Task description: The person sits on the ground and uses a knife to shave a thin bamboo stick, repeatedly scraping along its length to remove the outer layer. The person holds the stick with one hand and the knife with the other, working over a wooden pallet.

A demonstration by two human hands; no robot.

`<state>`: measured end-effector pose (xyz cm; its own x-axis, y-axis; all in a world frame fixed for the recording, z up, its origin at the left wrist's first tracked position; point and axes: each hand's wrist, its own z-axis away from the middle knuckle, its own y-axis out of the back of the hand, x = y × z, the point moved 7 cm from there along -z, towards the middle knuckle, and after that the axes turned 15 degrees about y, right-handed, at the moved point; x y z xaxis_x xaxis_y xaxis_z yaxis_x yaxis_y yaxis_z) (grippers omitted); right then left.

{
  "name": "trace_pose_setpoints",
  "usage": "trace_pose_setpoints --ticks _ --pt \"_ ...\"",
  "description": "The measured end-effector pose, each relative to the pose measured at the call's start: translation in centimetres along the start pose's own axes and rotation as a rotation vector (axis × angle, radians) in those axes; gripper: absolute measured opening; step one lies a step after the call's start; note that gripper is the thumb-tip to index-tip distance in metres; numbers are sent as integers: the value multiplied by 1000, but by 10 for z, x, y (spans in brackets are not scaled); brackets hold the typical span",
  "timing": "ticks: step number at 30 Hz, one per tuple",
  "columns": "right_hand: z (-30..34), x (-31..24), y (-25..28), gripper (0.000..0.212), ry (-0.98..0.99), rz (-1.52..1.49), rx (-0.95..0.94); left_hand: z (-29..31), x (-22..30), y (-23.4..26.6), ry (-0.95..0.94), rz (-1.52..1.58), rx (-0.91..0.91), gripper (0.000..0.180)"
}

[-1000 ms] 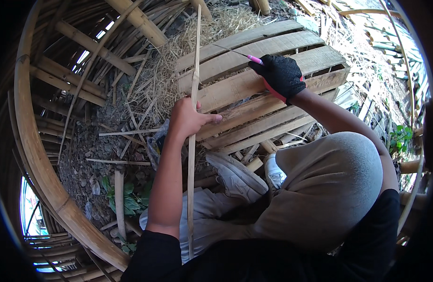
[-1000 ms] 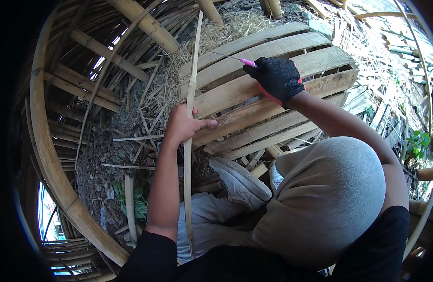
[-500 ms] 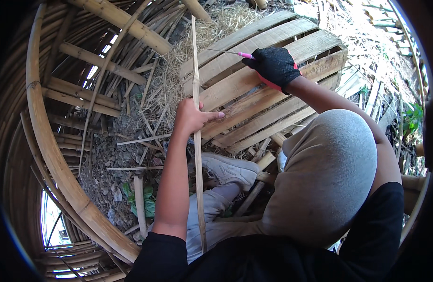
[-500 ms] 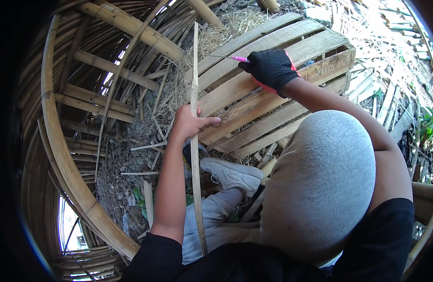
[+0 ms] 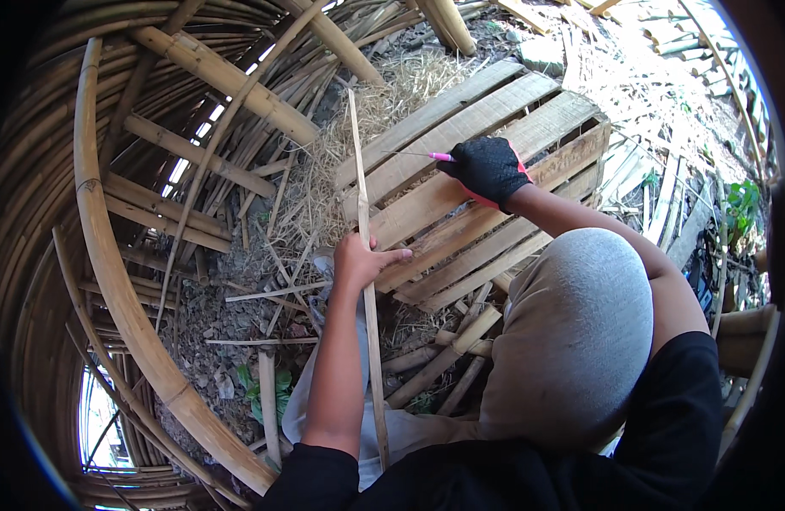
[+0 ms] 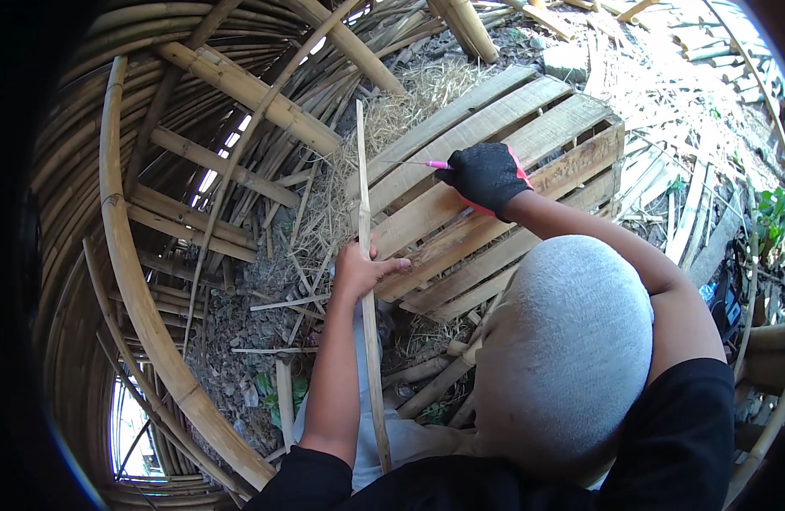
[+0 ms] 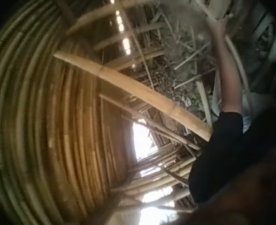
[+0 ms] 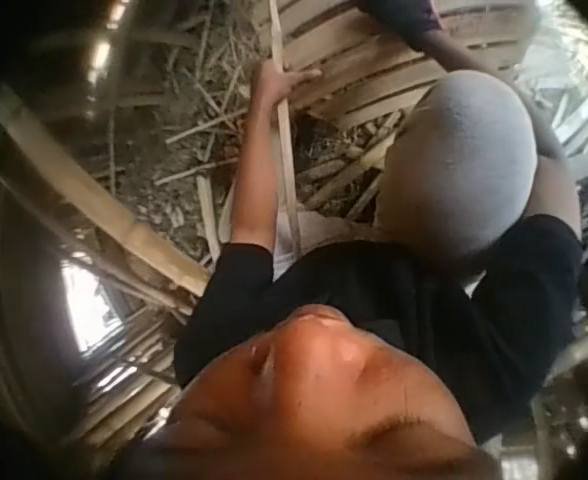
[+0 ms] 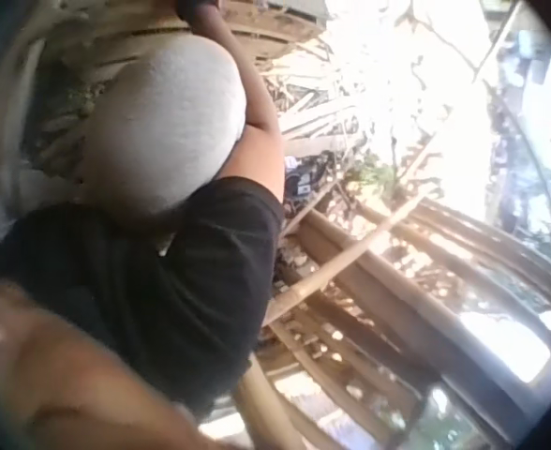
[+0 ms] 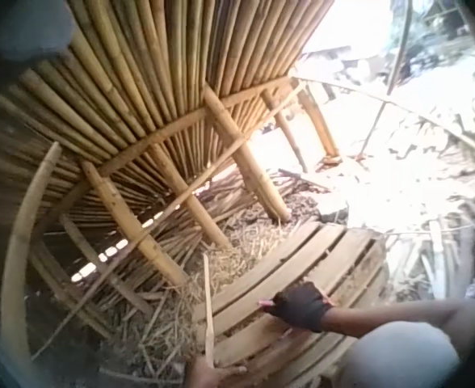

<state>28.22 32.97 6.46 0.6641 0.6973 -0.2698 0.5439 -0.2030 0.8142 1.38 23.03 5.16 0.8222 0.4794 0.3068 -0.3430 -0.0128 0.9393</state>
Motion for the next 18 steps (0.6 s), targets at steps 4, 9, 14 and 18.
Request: trace_pose_setpoints --ticks 4,9,14,18 --pt "-2 -4 3 39 -24 25 -24 3 -4 1 15 32 19 76" --pt "-1 -12 12 42 -34 69 22 12 3 12 -39 6 45 77" --pt "1 -13 15 44 -38 89 58 4 -19 -7 -50 197 -230 56" --pt "2 -7 17 42 -76 124 80 43 -30 11 -121 738 -77 49"
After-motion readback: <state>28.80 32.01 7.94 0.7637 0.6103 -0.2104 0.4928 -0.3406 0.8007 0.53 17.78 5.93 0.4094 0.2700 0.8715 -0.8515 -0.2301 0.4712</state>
